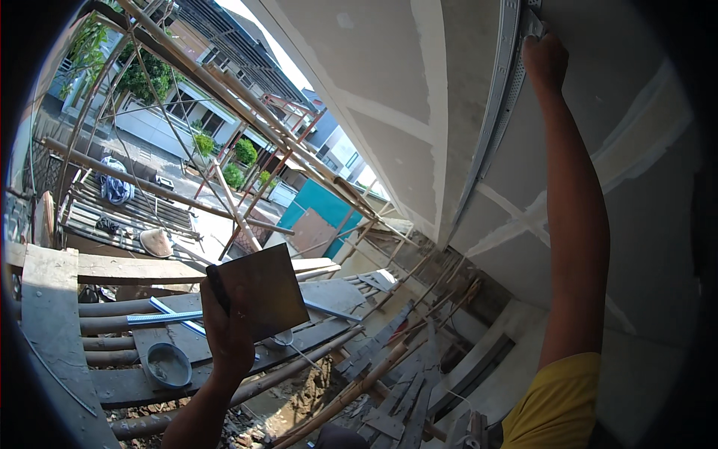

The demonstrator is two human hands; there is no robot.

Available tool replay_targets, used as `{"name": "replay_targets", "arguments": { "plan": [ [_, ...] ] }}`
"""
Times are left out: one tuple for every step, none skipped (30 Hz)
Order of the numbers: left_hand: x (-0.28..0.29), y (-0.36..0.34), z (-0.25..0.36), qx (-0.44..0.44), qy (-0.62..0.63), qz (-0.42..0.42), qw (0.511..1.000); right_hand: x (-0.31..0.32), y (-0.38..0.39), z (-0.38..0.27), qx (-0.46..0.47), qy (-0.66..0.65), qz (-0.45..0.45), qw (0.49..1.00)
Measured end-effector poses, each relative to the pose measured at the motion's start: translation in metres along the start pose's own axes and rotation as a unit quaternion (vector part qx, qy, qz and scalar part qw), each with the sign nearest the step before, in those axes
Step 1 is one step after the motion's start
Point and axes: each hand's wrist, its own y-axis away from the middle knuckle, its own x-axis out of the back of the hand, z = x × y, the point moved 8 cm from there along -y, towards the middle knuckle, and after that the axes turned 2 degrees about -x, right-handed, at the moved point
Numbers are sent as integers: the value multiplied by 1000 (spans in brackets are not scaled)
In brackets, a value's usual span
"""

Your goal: The person applies plaster to a ceiling corner using a putty knife and a hawk, smoothing the material along the corner joint.

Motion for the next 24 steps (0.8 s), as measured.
{"name": "replay_targets", "arguments": {
  "plan": [
    [0, 0, -1, 8, -5, 2, 1000, -2, 2, -4, 1, -2, -3, 1000],
    [-2, 1, -1, 8, -5, 2, 1000, -5, 4, -8, 2, -4, -6, 1000],
    [-2, 1, 3, -15, -7, 25, 1000, -8, 5, -13, 2, -5, -5, 1000],
    [-1, 2, 7, -37, -9, 48, 998, -14, 7, -17, -18, 4, -26, 999],
    [-1, 3, 8, -38, -9, 48, 998, -19, 9, -18, -38, 13, -47, 998],
    [-2, 4, 11, -51, -36, 45, 997, -22, 10, -19, -39, 12, -46, 998],
    [-3, 5, 14, -65, -62, 40, 995, -25, 9, -21, -22, 19, -30, 999],
    [-5, 5, 16, -68, -62, 40, 995, -26, 7, -22, -5, 26, -14, 1000],
    [-7, 6, 17, -71, -55, 39, 995, -28, 3, -21, 6, 43, -16, 999],
    [-7, 5, 15, -70, -49, 40, 995, -34, 5, -22, 6, 42, -17, 999],
    [-6, 4, 12, -70, -49, 40, 996, -38, 6, -23, 12, 47, -13, 999],
    [-6, 2, 8, -63, -40, 40, 996, -41, 7, -23, 19, 53, -8, 998],
    [-4, 2, 6, -55, -34, 43, 997, -41, 10, -28, 18, 50, -10, 999],
    [-2, 3, 7, -55, -36, 45, 997, -37, 17, -37, 39, 47, -16, 998],
    [-1, 3, 9, -52, -34, 39, 997, -33, 23, -46, 61, 45, -22, 997],
    [-2, 3, 10, -50, -29, 31, 998, -30, 27, -45, 61, 46, -21, 997],
    [-3, 3, 10, -50, -28, 30, 998, -26, 31, -43, 51, 21, -15, 998],
    [-3, 4, 11, -55, -35, 35, 997, -22, 35, -41, 40, -4, -10, 999],
    [-2, 4, 12, -61, -43, 40, 996, -18, 41, -39, 40, -5, -9, 999],
    [-1, 4, 12, -62, -44, 42, 996, -10, 47, -38, 55, -12, 9, 998],
    [-1, 3, 11, -47, -42, 42, 997, -5, 50, -40, 69, -19, 26, 997],
    [-1, 4, 8, -33, -38, 39, 998, -2, 48, -39, 69, -18, 26, 997],
    [-2, 4, 8, -33, -37, 39, 998, 0, 44, -37, 60, -18, 23, 998],
    [-2, 5, 8, -39, -36, 40, 998, 1, 40, -35, 50, -19, 20, 998]
  ]
}}
